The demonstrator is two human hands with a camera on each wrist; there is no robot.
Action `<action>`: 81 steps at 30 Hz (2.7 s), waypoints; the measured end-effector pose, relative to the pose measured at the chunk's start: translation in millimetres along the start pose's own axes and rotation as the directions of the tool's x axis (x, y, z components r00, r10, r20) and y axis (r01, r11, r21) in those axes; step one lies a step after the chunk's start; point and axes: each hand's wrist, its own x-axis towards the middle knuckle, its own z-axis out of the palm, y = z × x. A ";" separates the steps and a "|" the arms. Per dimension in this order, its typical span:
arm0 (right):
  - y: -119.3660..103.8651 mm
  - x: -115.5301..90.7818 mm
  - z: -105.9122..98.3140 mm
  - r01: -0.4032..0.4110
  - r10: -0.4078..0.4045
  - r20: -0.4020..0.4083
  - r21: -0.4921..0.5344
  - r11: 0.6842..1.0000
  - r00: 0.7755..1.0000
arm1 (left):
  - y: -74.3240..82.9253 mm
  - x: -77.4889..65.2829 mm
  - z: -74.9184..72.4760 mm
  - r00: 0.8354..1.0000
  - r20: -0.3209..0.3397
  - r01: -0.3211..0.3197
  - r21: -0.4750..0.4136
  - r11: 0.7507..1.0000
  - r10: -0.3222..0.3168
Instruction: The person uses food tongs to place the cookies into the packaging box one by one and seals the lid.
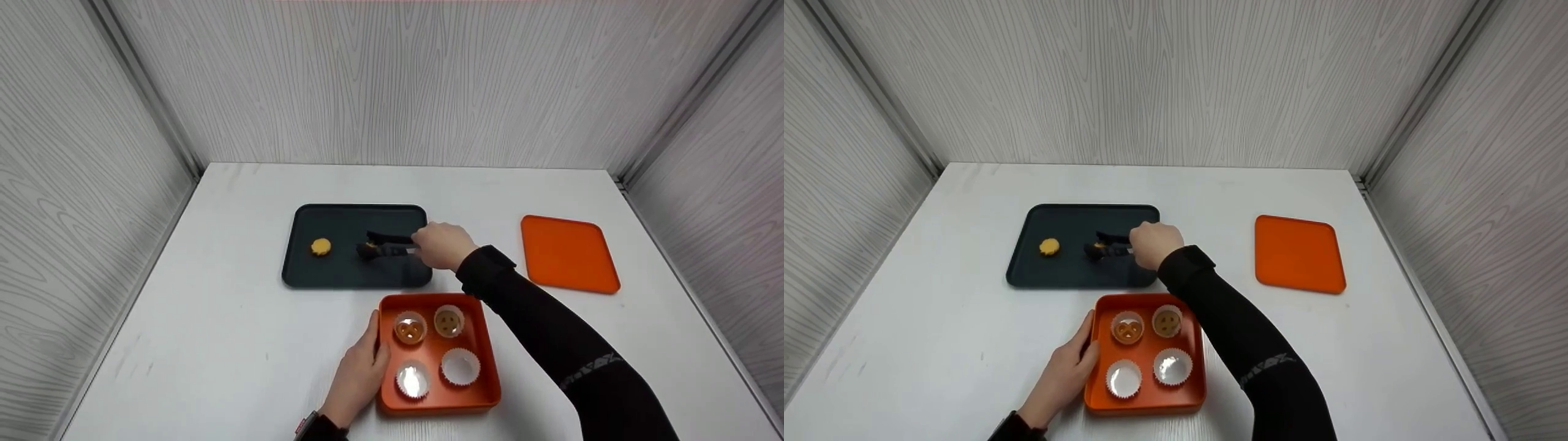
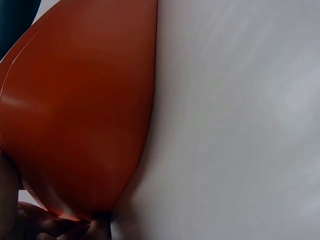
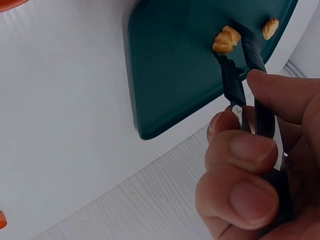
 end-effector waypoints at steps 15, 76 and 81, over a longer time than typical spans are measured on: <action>10.5 -20.8 -3.0 0.047 -0.050 -0.059 -0.048 0.998 0.997 | 2.3 -2.2 -1.3 1.000 -0.006 -0.012 -0.006 1.000 0.012; 23.8 -37.2 -27.4 0.001 -0.003 -0.060 -0.034 0.999 0.998 | 2.8 -1.2 2.1 1.000 -0.009 -0.019 -0.002 1.000 0.019; 29.1 -44.1 -29.7 0.012 -0.013 -0.068 -0.016 1.000 0.998 | 4.4 -0.8 1.8 1.000 0.010 0.018 -0.005 1.000 -0.018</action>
